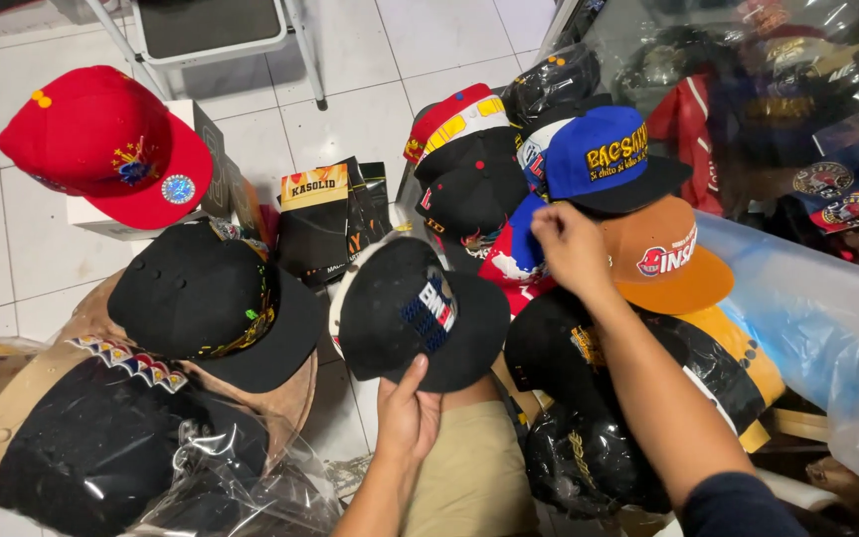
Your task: The person sits on the floor and sorts through a pile of baseball caps. They pick up individual caps, briefly inspect them, and place them back into the pile or onto a nearby stack. The person handles multiple caps of different colors and designs throughout the clip.
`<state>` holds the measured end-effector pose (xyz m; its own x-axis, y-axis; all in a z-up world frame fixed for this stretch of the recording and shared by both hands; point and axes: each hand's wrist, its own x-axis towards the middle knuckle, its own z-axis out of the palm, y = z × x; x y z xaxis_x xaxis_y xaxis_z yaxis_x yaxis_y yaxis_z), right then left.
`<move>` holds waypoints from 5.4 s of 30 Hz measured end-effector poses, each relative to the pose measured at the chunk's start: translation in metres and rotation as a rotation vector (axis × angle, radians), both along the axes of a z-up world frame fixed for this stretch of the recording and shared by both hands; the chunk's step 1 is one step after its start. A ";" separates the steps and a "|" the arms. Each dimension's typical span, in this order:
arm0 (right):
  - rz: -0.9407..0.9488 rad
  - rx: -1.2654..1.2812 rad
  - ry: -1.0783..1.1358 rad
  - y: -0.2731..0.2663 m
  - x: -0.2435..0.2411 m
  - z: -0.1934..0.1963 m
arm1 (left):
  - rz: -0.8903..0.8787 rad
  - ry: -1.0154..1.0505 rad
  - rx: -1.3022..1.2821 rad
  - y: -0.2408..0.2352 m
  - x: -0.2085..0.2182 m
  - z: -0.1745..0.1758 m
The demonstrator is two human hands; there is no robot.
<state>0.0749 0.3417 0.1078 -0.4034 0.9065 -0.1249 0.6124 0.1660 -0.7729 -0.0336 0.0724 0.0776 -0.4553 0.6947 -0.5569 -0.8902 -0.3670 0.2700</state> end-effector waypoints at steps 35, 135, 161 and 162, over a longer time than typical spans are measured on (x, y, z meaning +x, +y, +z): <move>0.746 0.335 -0.660 0.098 -0.053 0.076 | -0.807 1.308 -0.491 -0.040 -0.003 0.071; -0.668 -0.673 0.828 -0.189 0.019 -0.064 | -0.240 0.112 0.009 -0.003 -0.009 0.034; 0.738 0.682 -0.892 0.078 -0.096 -0.058 | -0.402 0.331 -0.140 -0.059 -0.030 -0.056; 0.735 0.681 -0.894 0.078 -0.094 -0.048 | -0.405 0.330 -0.138 -0.061 -0.032 -0.052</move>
